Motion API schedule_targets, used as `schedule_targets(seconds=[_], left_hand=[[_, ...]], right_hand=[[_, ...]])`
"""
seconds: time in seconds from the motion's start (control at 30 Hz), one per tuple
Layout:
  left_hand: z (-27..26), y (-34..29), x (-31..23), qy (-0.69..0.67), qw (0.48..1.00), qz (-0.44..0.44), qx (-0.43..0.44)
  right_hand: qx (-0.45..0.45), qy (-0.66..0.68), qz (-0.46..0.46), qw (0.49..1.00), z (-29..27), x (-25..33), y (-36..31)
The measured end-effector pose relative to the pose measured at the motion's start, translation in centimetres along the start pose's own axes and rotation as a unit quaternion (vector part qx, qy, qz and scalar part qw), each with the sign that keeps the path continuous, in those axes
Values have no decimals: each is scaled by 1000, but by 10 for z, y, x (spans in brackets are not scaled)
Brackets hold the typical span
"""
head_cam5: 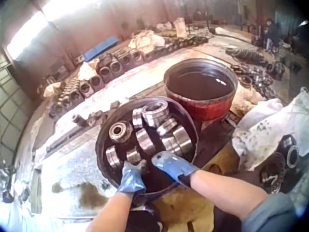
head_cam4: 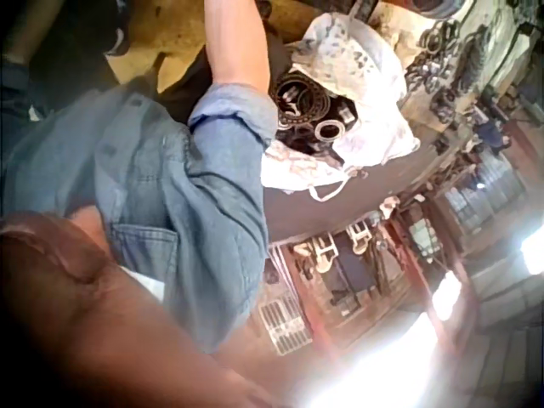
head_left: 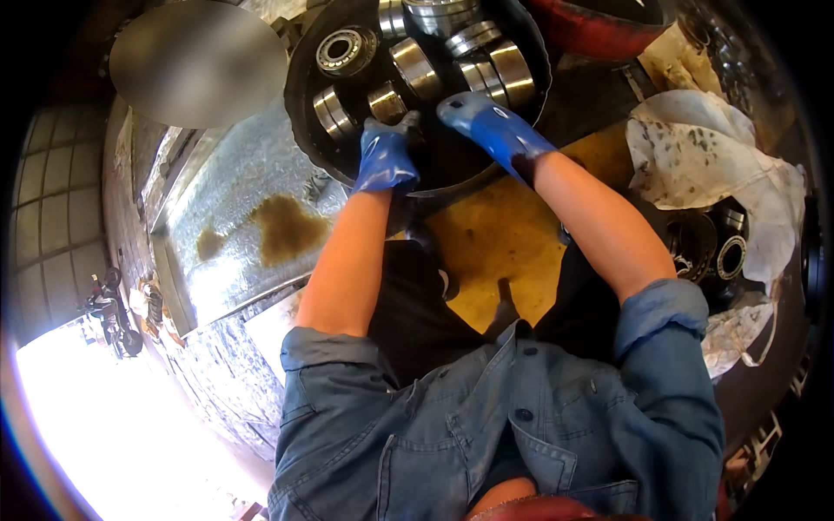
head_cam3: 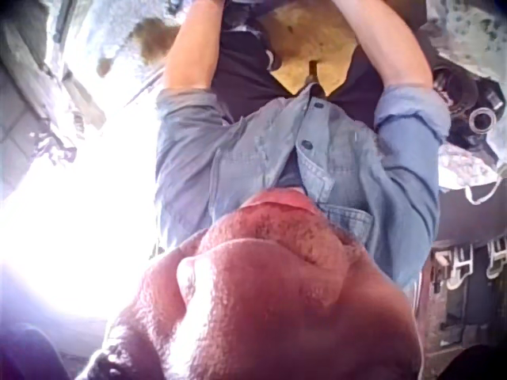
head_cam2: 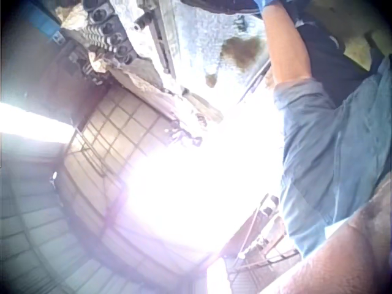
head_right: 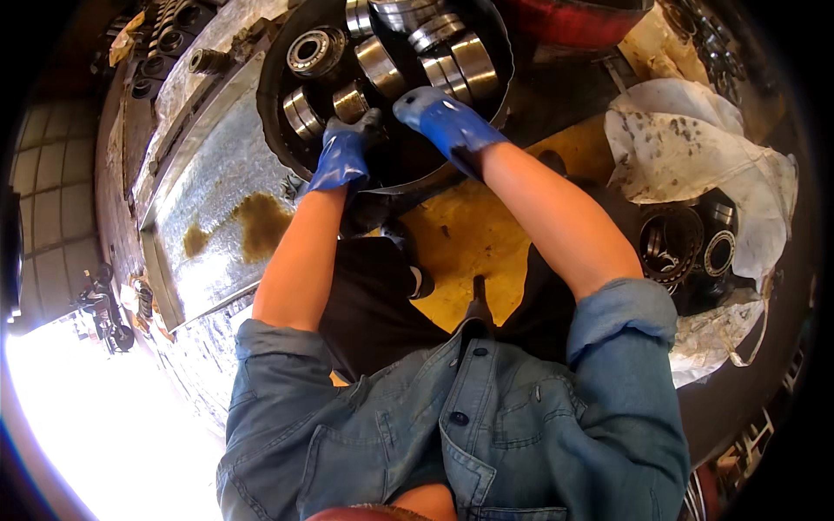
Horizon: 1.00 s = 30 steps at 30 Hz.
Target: The person takes large metal bearings from a sack and places them into a tub of liquid to clean them, then handles the bearings within the tub.
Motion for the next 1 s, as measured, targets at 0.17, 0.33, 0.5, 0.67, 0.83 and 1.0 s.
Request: schedule_targets(seconds=[0.17,0.33,0.5,0.67,0.83,1.0], left_hand=[[8,19,-21,98,968,206,-102],[3,41,4,-173,979,76,74],[-4,6,-17,-137,982,13,133],[2,-8,-27,58,990,92,86],[13,-32,-44,-171,980,-63,77],[19,-4,-17,-252,967,-17,26]], right_hand=[[52,86,24,995,23,-12,47],[56,32,17,998,20,8,29],[51,93,-26,994,8,3,15],[153,226,-29,962,37,8,0],[168,258,-108,945,47,15,3],[204,339,-7,918,48,26,-16]])
Point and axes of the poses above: each hand's wrist, its own y-axis towards the middle knuckle, its own z-axis out of the palm, x = y × z, the point moved 7 cm from there along y, towards the middle knuckle, and after that the axes turned 2 degrees about -y, right-handed, at the moved point
